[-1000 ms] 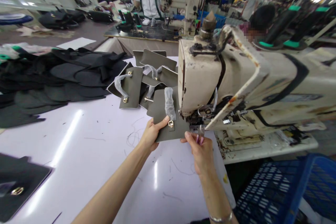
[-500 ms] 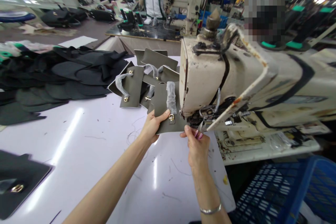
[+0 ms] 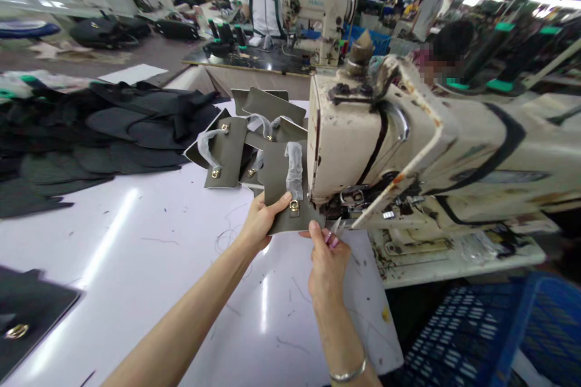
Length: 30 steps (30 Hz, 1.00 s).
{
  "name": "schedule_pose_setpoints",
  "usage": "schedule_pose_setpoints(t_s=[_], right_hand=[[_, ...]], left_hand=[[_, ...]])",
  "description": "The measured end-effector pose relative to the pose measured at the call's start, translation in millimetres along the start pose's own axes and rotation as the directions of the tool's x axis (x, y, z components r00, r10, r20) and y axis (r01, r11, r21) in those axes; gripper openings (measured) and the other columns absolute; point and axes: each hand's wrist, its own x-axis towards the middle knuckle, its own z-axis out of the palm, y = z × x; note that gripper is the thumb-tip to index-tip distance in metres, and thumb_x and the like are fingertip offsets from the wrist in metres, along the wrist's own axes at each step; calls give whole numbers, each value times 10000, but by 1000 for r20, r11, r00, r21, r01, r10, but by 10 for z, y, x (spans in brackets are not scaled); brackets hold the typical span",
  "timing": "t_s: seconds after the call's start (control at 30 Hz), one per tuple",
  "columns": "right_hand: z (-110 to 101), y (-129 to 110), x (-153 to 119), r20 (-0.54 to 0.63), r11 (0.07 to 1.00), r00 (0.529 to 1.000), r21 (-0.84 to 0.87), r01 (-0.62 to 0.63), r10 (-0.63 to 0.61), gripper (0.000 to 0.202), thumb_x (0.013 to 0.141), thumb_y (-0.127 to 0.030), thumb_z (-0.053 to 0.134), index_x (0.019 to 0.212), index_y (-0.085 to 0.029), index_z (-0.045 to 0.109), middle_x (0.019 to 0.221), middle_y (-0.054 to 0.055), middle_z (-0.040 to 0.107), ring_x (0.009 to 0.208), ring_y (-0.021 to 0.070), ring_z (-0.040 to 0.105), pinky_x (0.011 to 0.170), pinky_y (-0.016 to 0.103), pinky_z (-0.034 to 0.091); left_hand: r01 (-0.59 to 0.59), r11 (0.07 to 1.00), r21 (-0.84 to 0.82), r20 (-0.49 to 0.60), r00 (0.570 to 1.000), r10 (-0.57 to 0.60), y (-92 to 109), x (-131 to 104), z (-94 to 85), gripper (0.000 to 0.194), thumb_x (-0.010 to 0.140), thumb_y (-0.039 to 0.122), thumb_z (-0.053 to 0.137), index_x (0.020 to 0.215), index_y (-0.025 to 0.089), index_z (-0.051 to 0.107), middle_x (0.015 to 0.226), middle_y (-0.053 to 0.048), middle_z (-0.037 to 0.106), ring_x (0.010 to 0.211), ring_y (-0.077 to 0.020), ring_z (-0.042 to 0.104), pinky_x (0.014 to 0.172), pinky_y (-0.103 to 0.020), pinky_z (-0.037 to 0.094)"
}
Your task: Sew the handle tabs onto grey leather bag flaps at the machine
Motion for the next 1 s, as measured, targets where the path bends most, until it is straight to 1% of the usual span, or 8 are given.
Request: schedule_pose_setpoints(t_s=[0.07, 0.13, 0.27, 0.43, 0.53, 0.73, 0.87, 1.0], right_hand=[[32, 5, 10, -48, 996, 997, 76, -48, 52, 478, 830, -568, 704, 718, -106, 761, 560, -3, 523, 553, 126, 463, 537, 250, 363], [67, 5, 26, -53, 988, 995, 131, -79, 86, 438, 819, -528, 728, 685, -111, 744, 562, -8, 522, 555, 122, 451, 545, 251, 361], [161, 22, 58, -103, 977, 991, 202, -66, 88, 422, 838, -501, 727, 652, -123, 708, 568, -18, 509, 578, 122, 435, 555, 255, 352], [279, 47, 49, -147, 966, 987, 257, -29, 69, 386, 856, -468, 716, 678, -127, 699, 668, 21, 613, 668, 151, 528, 609, 264, 405], [320, 35, 28, -135, 955, 985, 290, -66, 110, 387, 843, -491, 724, 701, -132, 691, 675, 20, 626, 659, 155, 540, 600, 266, 413], [303, 6, 27, -132, 964, 986, 259, -62, 99, 405, 820, -497, 752, 653, -136, 675, 631, -3, 577, 654, 142, 515, 589, 248, 395], [278, 3, 33, -133, 970, 986, 233, -68, 101, 408, 828, -489, 743, 632, -144, 647, 612, -8, 569, 634, 140, 506, 568, 244, 381], [258, 3, 34, -131, 973, 987, 222, -66, 97, 392, 841, -463, 723, 624, -154, 620, 602, -7, 569, 613, 138, 498, 556, 244, 388]], left_hand=[[-7, 1000, -11, -11, 1000, 7, -1, 12, 4, 407, 616, 349, 925, 883, 145, 694, 834, -30, 749, 684, -165, 683, 653, -267, 567], [-25, 999, -26, -16, 1000, 25, -2, 25, 8, 403, 606, 336, 927, 876, 144, 699, 823, -32, 751, 696, -171, 693, 644, -257, 562], [-35, 997, -65, -42, 999, 32, 1, 40, 17, 416, 582, 318, 938, 881, 148, 703, 822, -29, 752, 692, -175, 700, 638, -260, 569], [-56, 992, -111, -89, 995, 46, -17, 42, 24, 429, 549, 289, 953, 862, 142, 698, 846, -17, 751, 683, -140, 681, 678, -258, 584], [-46, 991, -128, -104, 994, 33, -55, 37, 22, 434, 552, 292, 952, 869, 137, 698, 823, -14, 744, 681, -142, 680, 655, -246, 577], [-61, 984, -166, -148, 988, 37, -140, -22, 19, 422, 609, 291, 934, 924, 131, 702, 867, -20, 749, 700, -134, 689, 691, -243, 590], [-61, 980, -189, -204, 979, 21, -191, -111, 38, 436, 617, 294, 932, 960, 135, 715, 935, -42, 763, 733, -152, 711, 743, -273, 605], [-81, 975, -206, -270, 962, 23, -234, -230, 75, 455, 610, 312, 934, 976, 148, 717, 930, -43, 767, 713, -160, 715, 785, -313, 615]])
